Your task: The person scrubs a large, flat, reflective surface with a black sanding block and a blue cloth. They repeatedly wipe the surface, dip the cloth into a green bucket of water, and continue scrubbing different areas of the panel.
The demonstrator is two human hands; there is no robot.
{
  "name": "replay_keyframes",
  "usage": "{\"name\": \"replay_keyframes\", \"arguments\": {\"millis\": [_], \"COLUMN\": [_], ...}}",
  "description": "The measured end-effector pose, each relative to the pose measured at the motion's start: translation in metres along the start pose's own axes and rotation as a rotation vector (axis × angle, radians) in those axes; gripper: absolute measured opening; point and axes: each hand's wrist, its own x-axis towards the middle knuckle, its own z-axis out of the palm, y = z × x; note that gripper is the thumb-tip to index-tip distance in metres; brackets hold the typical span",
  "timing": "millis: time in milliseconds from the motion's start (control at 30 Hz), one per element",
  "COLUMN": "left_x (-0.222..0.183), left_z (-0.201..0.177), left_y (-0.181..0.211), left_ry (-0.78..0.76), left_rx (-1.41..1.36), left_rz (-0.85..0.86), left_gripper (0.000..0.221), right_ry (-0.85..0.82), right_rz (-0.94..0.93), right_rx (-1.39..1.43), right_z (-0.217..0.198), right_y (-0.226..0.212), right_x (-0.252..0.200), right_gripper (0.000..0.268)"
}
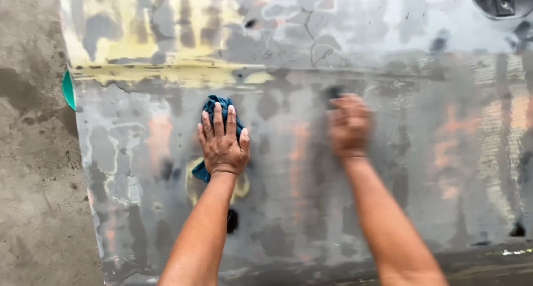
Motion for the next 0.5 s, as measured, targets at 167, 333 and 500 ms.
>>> {"name": "replay_keyframes", "arguments": {"millis": [167,333,500], "left_x": [-0.002,0.0,0.001], "left_z": [0.001,0.001,0.004], "left_y": [-0.002,-0.002,0.0], "left_ry": [-0.005,-0.009,0.007], "left_rx": [0.025,0.044,0.031], "left_rz": [-0.005,0.002,0.006], "left_gripper": [0.069,0.068,0.069], "right_ry": [0.173,0.031,-0.143], "right_rz": [0.363,0.035,-0.182], "right_rx": [-0.152,0.042,0.222], "right_z": [-0.002,0.028,0.012], "right_y": [0.059,-0.09,-0.071], "right_x": [0.002,0.015,-0.01], "right_gripper": [0.025,0.024,0.024]}}
